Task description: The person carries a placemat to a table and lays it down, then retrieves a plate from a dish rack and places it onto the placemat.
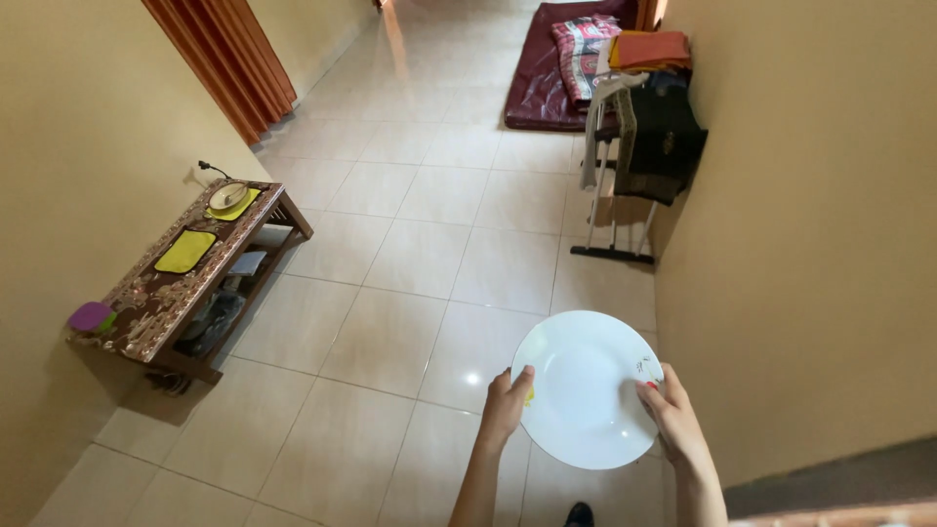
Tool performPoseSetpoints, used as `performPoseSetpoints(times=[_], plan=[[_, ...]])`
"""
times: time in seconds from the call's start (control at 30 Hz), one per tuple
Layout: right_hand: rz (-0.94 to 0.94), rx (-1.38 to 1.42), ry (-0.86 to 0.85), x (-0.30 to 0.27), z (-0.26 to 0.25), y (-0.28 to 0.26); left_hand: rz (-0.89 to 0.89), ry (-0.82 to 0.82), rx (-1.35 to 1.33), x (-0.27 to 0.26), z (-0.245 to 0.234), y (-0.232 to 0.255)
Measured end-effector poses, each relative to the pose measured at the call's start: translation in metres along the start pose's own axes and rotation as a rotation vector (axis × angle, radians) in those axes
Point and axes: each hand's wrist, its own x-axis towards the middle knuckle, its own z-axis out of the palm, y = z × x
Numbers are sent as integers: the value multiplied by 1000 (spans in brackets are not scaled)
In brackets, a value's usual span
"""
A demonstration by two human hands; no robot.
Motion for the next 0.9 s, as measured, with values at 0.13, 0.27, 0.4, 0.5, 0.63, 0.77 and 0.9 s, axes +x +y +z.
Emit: performPoseSetpoints(times=[0.13,0.27,0.4,0.5,0.63,0.77,0.9], plan=[[-19,-43,-6,65,-12,-40,-5,37,62,60,29,30],[-2,-56,0,119,-24,-58,-1,31,21,111,57,44],[51,-66,38,169,-34,-63,-55,13,44,167,73,45],[42,-52,46,222,-47,-60,-43,3,76,223,88,41],[-13,-71,50,298,-60,-61,-63,-26,24,297,109,44],[-28,-52,68,377,-51,-92,8,-34,67,384,115,71],[-102,-26,83,444,-42,-123,69,-39,55,459,120,102]])
